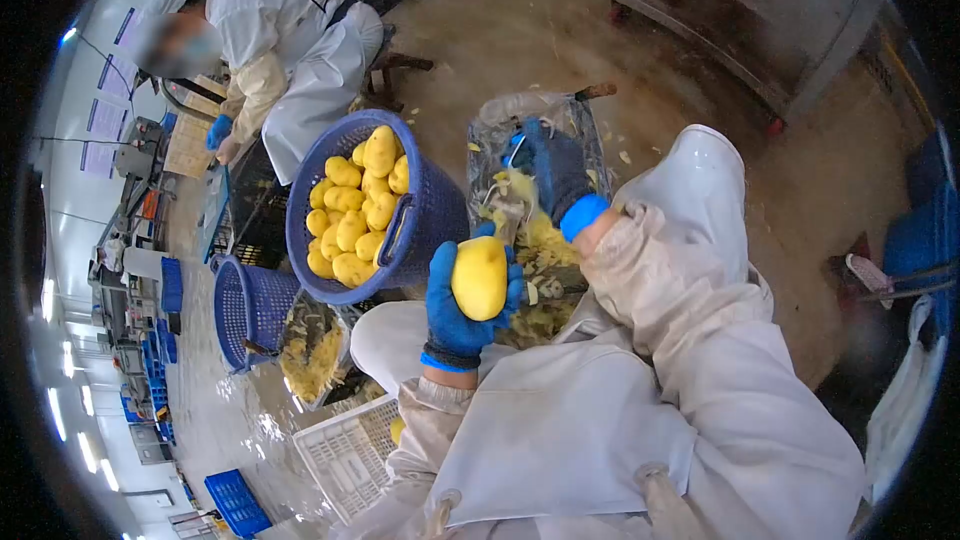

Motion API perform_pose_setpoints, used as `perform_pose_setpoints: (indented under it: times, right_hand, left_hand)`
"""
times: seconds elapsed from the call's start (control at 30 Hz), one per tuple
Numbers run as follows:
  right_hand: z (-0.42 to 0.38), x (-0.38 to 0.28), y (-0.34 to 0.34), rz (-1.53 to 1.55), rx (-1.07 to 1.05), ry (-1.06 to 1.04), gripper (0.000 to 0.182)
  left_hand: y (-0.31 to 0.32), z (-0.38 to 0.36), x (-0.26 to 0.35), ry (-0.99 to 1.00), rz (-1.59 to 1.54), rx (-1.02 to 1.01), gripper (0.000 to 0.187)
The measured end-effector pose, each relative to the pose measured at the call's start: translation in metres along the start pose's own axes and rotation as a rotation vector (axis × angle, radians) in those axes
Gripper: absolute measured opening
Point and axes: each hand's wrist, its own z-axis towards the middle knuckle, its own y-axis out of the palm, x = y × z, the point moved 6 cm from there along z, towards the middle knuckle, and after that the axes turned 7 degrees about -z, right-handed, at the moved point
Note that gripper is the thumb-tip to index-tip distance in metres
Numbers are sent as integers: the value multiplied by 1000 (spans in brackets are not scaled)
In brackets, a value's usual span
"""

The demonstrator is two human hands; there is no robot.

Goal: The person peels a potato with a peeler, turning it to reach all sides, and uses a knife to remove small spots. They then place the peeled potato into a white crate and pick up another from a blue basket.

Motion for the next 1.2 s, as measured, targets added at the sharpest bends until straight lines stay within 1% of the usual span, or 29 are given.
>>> perform_pose_setpoints:
  times: [0.03, 0.07, 0.1, 0.13, 0.17, 0.2, 0.23, 0.27, 0.3, 0.33, 0.37, 0.43, 0.47, 0.5, 0.57, 0.6, 0.67, 0.7, 0.77, 0.8, 0.83, 0.9, 0.97, 1.03, 1.07, 1.1, 1.13, 1.17, 1.2]
  right_hand:
    - [-24, -17, 14, -7, -3, 3, 31]
    - [-48, -23, 37, 119, -126, 189, 25]
    - [-61, -22, 52, 248, -245, 370, 20]
    - [-42, -11, 39, -313, -181, 59, 20]
    - [-25, 8, 18, -309, -177, 63, 20]
    - [-11, -1, 3, -24, -105, 73, 24]
    - [-2, -6, -4, 264, -32, 77, 28]
    - [-6, 2, -2, 384, 59, 120, 30]
    - [-24, -7, 13, 376, 59, 129, 30]
    - [-44, -16, 34, 189, -62, 184, 28]
    - [-54, -18, 46, 6, -179, 235, 28]
    - [-32, 20, 27, -126, -236, 17, 28]
    - [-8, 34, 0, 95, -168, 50, 30]
    - [8, 39, -13, 316, -104, 80, 33]
    - [-17, 18, 4, 412, -34, 145, 35]
    - [-34, 15, 20, 146, -80, 103, 33]
    - [-32, 11, 21, -120, -119, 43, 31]
    - [-23, 16, 9, -112, -88, 47, 31]
    - [-6, 24, -11, -96, -48, 53, 30]
    - [-4, 22, -12, 406, -56, 99, 28]
    - [-16, 13, -1, 405, -54, 104, 28]
    - [-51, 0, 31, 350, -75, 264, 23]
    - [-39, 34, 14, -70, -149, 198, 26]
    - [-24, 3, -9, -188, -28, -52, 28]
    - [-25, 6, -11, 243, 18, 118, 34]
    - [-37, -9, -3, 240, 18, 123, 34]
    - [-58, -26, 17, 75, -61, 183, 33]
    - [-71, -32, 34, -90, -140, 231, 33]
    - [-73, -18, 47, 135, -185, 206, 32]
  left_hand:
    - [-3, 0, 2, 69, 54, 11, 47]
    - [-2, 0, 3, 117, 95, 102, 47]
    - [-3, 3, 4, 115, 98, 94, 47]
    - [-4, 3, 3, 50, 126, 15, 48]
    - [-4, 1, 1, -14, 152, -59, 48]
    - [1, -1, 2, 97, 90, -33, 48]
    - [7, -2, 4, 102, 97, -34, 48]
    - [7, -2, 7, 151, 35, 57, 49]
    - [1, -4, 5, 196, -38, 157, 49]
    - [-4, -2, 7, 207, 49, 101, 48]
    - [-5, 1, 4, 199, 46, 100, 48]
    - [-6, 2, -1, 122, 38, 114, 46]
    - [-2, 1, 1, 124, 63, 41, 46]
    - [0, 0, 3, 132, 66, 36, 46]
    - [-2, -3, 5, 224, 138, 84, 47]
    - [-2, -3, 1, 218, 131, 88, 47]
    - [7, 5, 1, 252, 241, 44, 49]
    - [6, 4, 1, 248, 245, 43, 49]
    - [2, 0, 3, 209, 148, 51, 48]
    - [1, -2, 5, 228, 145, 55, 49]
    - [1, -2, 6, 226, 143, 60, 49]
    - [4, 0, 6, 241, 192, 33, 49]
    - [5, 3, 1, 219, 146, 23, 48]
    - [5, 0, 4, 217, 102, 15, 47]
    - [4, -1, 5, 211, 34, 55, 46]
    - [-1, -3, 2, 197, -43, 103, 45]
    - [-12, -3, 0, 191, -50, 111, 45]
    - [-24, 4, 0, 140, -25, 66, 46]
    - [-28, 10, 0, 91, 4, 18, 46]
